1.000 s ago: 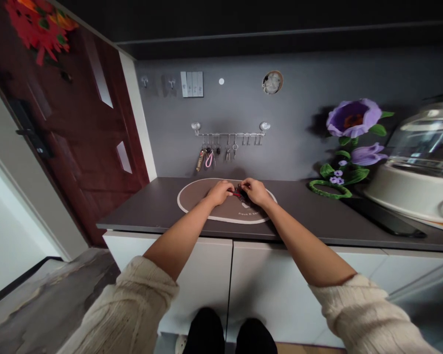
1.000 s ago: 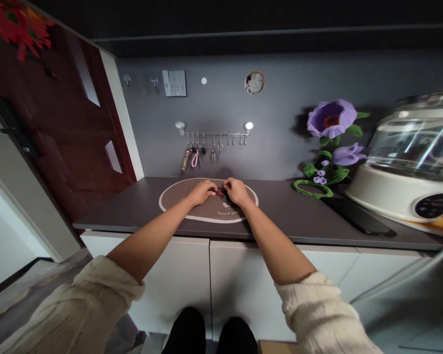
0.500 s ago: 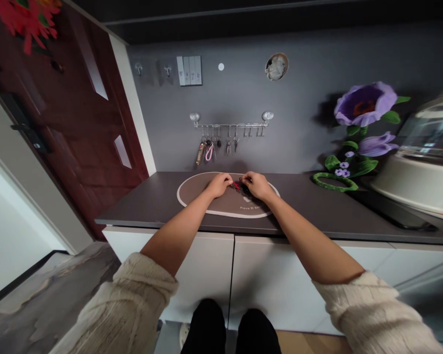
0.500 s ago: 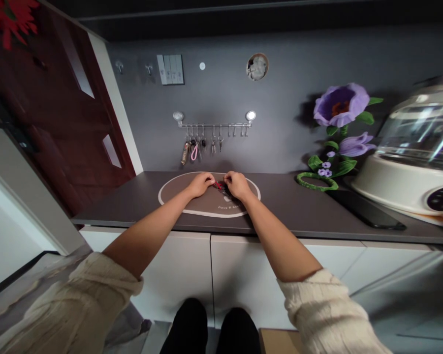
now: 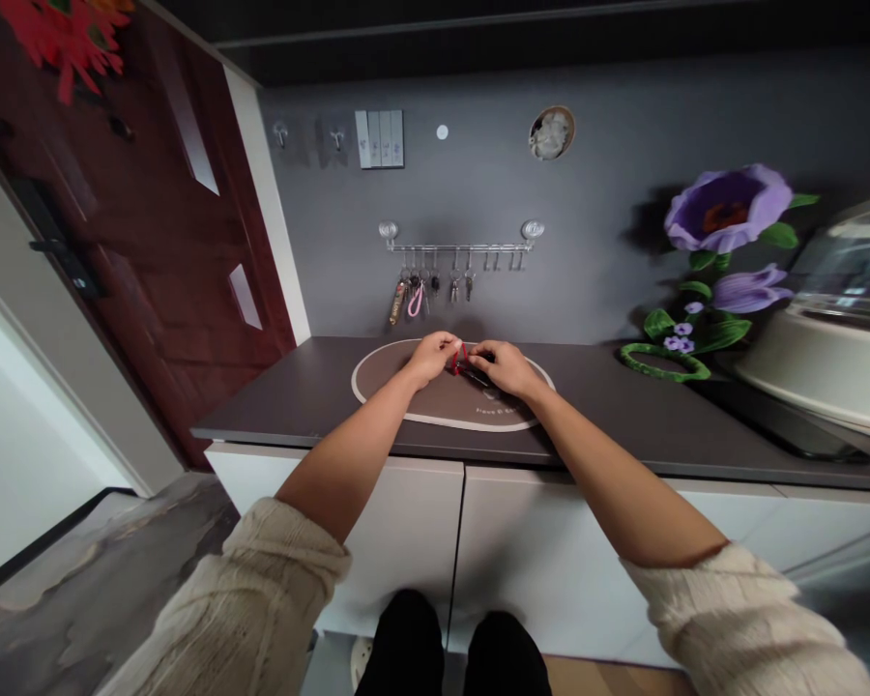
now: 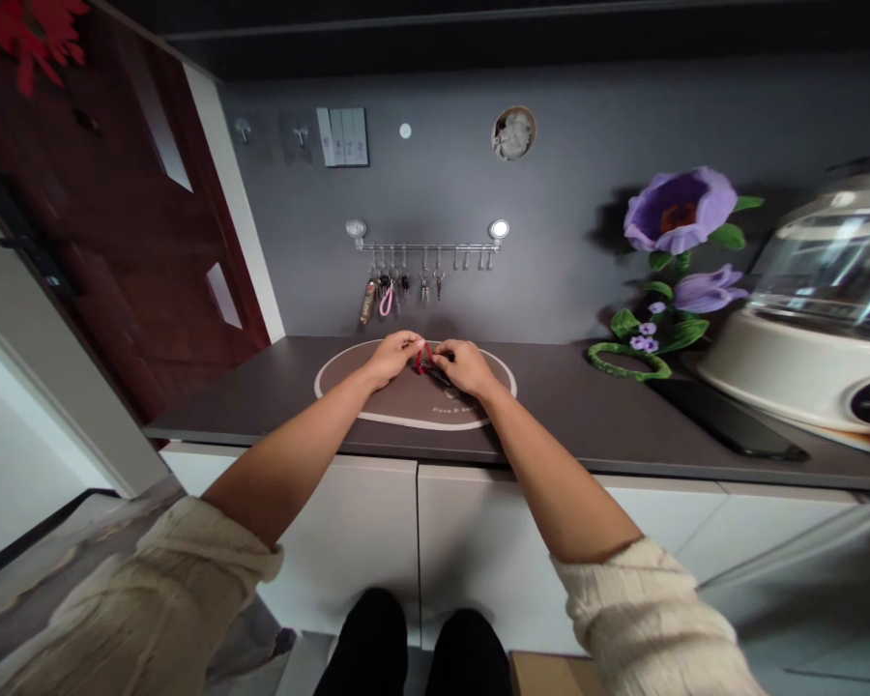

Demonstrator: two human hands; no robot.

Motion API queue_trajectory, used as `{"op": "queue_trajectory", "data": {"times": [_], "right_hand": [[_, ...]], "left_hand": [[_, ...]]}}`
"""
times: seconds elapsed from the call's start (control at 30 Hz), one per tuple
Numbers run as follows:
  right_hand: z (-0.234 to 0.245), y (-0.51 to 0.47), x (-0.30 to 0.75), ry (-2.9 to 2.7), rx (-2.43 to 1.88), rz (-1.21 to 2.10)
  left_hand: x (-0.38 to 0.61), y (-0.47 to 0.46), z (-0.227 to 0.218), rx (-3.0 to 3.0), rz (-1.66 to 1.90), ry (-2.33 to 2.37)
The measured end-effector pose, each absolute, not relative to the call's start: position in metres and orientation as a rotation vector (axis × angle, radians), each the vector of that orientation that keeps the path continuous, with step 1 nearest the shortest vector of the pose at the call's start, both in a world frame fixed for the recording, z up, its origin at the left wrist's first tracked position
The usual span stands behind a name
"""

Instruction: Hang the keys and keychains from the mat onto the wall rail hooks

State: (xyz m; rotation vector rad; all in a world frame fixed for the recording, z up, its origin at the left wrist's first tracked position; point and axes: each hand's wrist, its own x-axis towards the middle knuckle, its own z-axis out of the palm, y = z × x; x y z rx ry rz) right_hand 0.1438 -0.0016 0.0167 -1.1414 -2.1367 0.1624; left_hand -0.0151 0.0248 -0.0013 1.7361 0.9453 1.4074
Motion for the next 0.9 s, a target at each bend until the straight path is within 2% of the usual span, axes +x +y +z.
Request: {"op": "queue_trajectory", "data": {"times": [0.3,0.9], "right_hand": [[0.0199,-0.0043,0.1405,-2.162,-1.083,0.235],[0.0197,0.0026,0.1427,-1.863,-0.884,0.667]], "left_hand": [[-0.0135,0.0222,0.004,1.561,1.382,0.753],[-0.0166,0.0271,0.0051,1.419,1.47,0.718]]}}
